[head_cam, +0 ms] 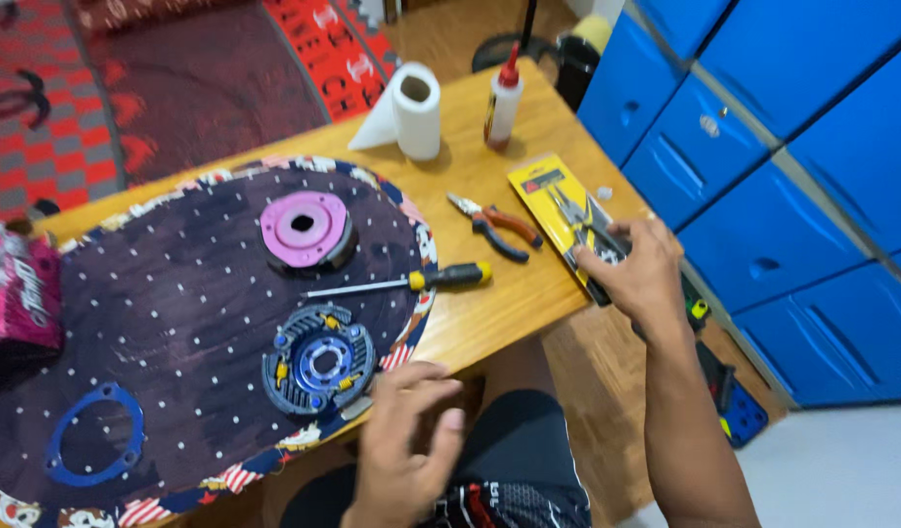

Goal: The person opens a box and removes a pink circular part, then uses a screwdriver to loosen screws on a blue circular mechanical part and removes a blue ring. They then use pliers to adjust internal components of the blue part.

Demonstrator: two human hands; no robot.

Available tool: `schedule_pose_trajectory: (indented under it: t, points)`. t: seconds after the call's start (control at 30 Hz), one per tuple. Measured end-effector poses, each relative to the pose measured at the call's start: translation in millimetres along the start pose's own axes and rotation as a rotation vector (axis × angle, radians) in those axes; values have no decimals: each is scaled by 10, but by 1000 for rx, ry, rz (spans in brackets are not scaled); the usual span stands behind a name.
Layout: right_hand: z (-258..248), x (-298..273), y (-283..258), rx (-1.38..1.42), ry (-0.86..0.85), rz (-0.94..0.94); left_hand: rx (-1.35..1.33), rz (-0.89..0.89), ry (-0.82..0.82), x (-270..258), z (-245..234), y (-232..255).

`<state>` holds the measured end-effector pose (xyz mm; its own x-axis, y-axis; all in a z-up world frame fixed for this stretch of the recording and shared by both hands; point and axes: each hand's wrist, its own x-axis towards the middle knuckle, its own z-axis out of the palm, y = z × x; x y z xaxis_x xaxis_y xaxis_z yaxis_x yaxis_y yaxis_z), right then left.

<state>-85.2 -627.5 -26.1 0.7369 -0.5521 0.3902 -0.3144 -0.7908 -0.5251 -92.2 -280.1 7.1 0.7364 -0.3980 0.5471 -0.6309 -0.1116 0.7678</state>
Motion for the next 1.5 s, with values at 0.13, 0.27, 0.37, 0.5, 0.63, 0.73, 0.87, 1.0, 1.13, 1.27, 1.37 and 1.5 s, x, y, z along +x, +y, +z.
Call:
schedule_pose_trajectory:
  t: [0.13, 0.27, 0.37, 0.5, 0.63, 0.73, 0.87, 1.0, 1.13, 1.27, 1.37, 1.5]
  points:
    - [-198, -4, -145, 40, -36, 51, -182, -69, -125, 46, 222, -31]
    - [-467, -186, -381, 126, -22, 29, -171, -150, -170, 93, 332, -72]
    - [-595, -349, -647, 216, 1, -105, -326, -265, -197, 132, 363, -53]
    - [-410, -598, -1225, 293, 51, -343, -696, -406, -74, 258, 389, -77]
    - [-133, -812, -1798, 160, 125, -453, -848, -588, 83, 455, 205, -225]
    - [-83, -965, -1982, 226, 111, -721, -942, -764, 170, 614, 73, -376]
    - [-9, -1076, -2076, 340, -83, -858, -1207, -913, 227, 774, 13, -540]
    - [-14, -1032, -1985, 478, -202, -910, -1514, -816, 109, 764, -77, -590]
    - [-11, -1054, -1890, 312, -272, -947, -1745, -725, 94, 730, -104, -590]
    - [33, -1106, -1854, 231, -259, -927, -1761, -612, 112, 708, -17, -572]
    - [52, -1136, -1805, 204, -231, -925, -1862, -561, 56, 690, -9, -591]
    - [-11, -1239, -1621, 241, -170, -937, -1843, -467, -8, 673, 6, -625]
